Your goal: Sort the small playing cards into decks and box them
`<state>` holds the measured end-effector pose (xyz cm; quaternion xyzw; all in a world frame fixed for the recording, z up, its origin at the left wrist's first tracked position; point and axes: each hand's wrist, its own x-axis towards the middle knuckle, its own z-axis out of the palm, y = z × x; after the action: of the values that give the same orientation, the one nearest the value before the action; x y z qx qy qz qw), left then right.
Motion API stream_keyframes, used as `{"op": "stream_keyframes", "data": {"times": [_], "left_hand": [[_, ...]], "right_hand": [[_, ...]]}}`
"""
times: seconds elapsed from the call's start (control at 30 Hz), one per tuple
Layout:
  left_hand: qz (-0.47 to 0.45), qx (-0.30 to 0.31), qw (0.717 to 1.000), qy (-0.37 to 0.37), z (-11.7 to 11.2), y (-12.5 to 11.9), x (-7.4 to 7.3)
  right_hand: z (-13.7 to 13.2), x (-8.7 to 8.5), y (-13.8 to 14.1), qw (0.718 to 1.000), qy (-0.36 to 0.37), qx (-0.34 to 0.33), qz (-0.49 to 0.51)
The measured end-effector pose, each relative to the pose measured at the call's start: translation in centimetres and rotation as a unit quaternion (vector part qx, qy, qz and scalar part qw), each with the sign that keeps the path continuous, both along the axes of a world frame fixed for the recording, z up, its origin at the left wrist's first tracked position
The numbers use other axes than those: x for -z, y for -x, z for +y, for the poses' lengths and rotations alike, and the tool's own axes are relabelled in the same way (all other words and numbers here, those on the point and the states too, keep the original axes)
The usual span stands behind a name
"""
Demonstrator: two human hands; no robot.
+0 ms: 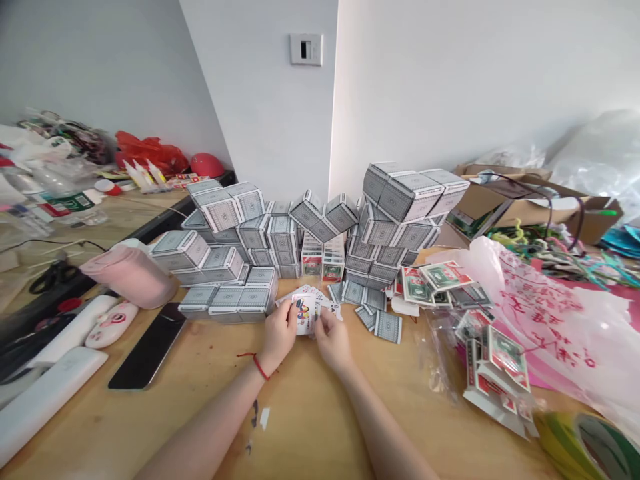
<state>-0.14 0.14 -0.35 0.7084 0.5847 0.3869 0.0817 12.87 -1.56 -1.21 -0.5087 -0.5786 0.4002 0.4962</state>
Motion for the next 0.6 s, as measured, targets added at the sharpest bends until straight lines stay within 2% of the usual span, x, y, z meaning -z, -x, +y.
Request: {"op": "stream_keyframes", "data": {"times": [0.1, 0.2, 0.4, 0.5, 0.6], "left_hand": [[-0.01, 0.018, 1.0, 0.009, -0.1, -0.1, 0.0], [-0.022, 0.028, 0.999, 0.025, -0.4, -0.3, -0.2], [-0.027, 0.043, 0.998, 0.041, -0.6, -0.5, -0.3], [-0.022, 0.04, 0.998, 0.051, -0.6, -0.5, -0.1], [-0.028, 0.03, 0.997, 0.062, -0.5, -0.4, 0.1]], "right_hand": [[-0.5, -0.1, 0.3, 0.993, -0.039, 0.06, -0.096], [-0.9, -0.2, 0.6, 0.978, -0.074, 0.094, -0.173], [-1.5, 0.5, 1.5, 0.935, -0.092, 0.151, -0.309], [-1.7, 0.6, 1.6, 0.935, -0.099, 0.151, -0.306], [-1.5, 0.4, 1.4, 0.965, -0.061, 0.129, -0.22]]}}
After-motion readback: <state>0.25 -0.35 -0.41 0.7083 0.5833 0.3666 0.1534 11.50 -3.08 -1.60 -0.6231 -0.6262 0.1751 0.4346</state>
